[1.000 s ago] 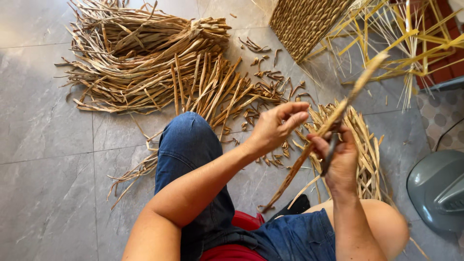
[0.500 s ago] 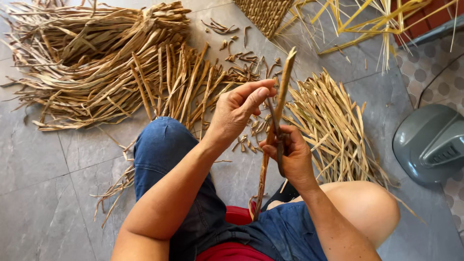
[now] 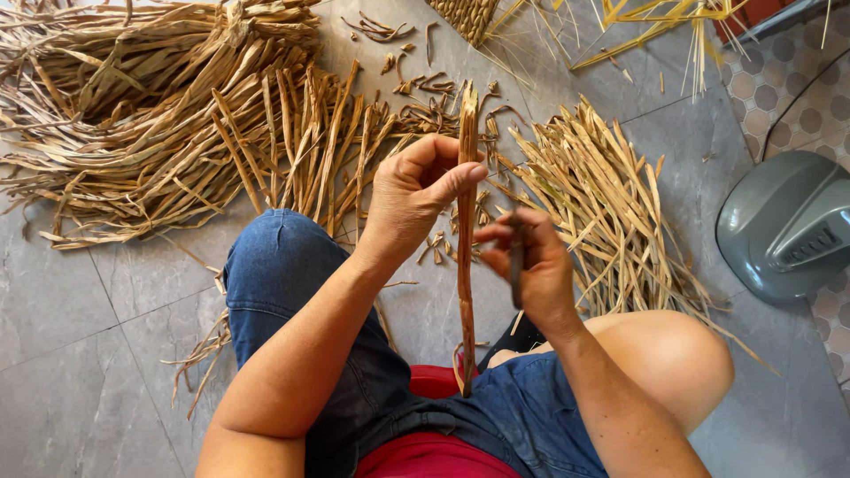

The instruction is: The person sits on the floor trimming dried palm leaves with scissors, cutting off hard stem ends and unwanted parts, and sorts the trimmed leaves into piles while discarding scraps onto the floor.

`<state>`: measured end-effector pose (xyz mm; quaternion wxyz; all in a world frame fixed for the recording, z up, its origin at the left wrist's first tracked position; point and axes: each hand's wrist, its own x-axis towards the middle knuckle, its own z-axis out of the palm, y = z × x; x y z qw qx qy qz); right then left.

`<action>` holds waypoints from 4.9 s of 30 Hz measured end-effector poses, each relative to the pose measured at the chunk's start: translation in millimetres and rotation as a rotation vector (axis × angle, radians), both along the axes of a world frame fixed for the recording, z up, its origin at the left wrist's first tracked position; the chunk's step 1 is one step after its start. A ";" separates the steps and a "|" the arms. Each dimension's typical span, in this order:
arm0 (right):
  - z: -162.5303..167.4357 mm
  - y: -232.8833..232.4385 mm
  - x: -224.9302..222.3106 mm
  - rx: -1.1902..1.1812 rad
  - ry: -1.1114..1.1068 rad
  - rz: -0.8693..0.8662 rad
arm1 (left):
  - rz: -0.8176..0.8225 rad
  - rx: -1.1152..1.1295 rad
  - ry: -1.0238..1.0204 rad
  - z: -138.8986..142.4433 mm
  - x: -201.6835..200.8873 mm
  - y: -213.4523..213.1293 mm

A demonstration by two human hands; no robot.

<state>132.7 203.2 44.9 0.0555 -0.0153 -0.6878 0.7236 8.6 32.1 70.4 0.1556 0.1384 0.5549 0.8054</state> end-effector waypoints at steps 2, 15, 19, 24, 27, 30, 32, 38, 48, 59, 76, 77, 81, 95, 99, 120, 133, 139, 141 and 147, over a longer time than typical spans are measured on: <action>6.7 6.9 -4.0 -0.039 -0.038 -0.078 | 0.075 -0.046 0.045 1.7 4.3 3.9; -1.4 -9.1 -10.6 -0.138 -0.178 -0.086 | 0.200 -0.310 0.361 16.7 19.2 11.8; 8.0 -0.2 -8.8 -0.034 -0.110 -0.124 | 0.171 -0.316 0.420 19.4 19.3 6.3; 22.0 10.7 -4.6 0.236 -0.002 -0.057 | 0.017 -0.099 0.197 13.5 19.5 5.3; 25.6 12.7 -3.5 0.351 0.000 -0.063 | -0.052 -0.017 0.172 8.7 18.6 4.8; 26.4 13.1 -5.6 0.373 0.022 -0.037 | -0.154 0.052 0.094 6.3 19.1 5.2; 26.9 14.0 -7.1 0.400 -0.027 -0.045 | -0.181 -0.025 0.117 6.1 19.8 5.7; 31.1 18.1 -7.5 0.529 -0.053 -0.033 | -0.150 -0.348 0.265 8.5 22.0 6.9; 40.0 12.2 -3.8 0.530 -0.116 -0.093 | -0.258 -0.315 0.284 8.6 20.2 4.8; 37.0 13.8 1.0 0.359 -0.170 -0.092 | -0.289 -0.308 0.259 2.6 18.0 2.9; 50.0 45.5 -8.0 -0.032 0.189 -0.470 | -0.598 -0.245 -0.284 -25.8 36.2 20.6; 53.2 50.8 -6.5 -0.107 0.216 -0.474 | -0.695 -0.196 -0.342 -27.1 44.5 23.0; 58.8 58.4 2.1 -0.377 0.225 -0.415 | -0.732 0.059 -0.577 -36.5 58.9 41.7; 34.2 53.5 12.0 0.336 -0.661 0.363 | 0.229 0.132 -0.117 -43.6 -37.0 -18.2; 20.6 54.9 17.7 0.407 -0.713 0.544 | 0.228 0.130 -0.037 -29.9 -36.2 -30.5; 31.3 78.2 -12.6 0.006 -0.226 -0.120 | -0.287 -0.998 0.228 -18.8 14.1 -36.9; 27.5 62.9 -12.2 0.003 -0.264 -0.122 | -0.213 -1.133 0.256 -25.3 11.8 -44.7; -0.3 46.4 -15.7 -0.079 -0.566 -0.066 | 0.226 -0.639 0.631 -1.4 22.9 -26.8; -9.5 40.4 -16.6 -0.275 -0.559 0.021 | 0.203 -0.453 0.791 2.9 35.2 -15.3; -7.2 49.9 -9.2 -0.277 -0.332 -0.009 | -0.116 -0.443 1.127 -4.7 75.6 26.5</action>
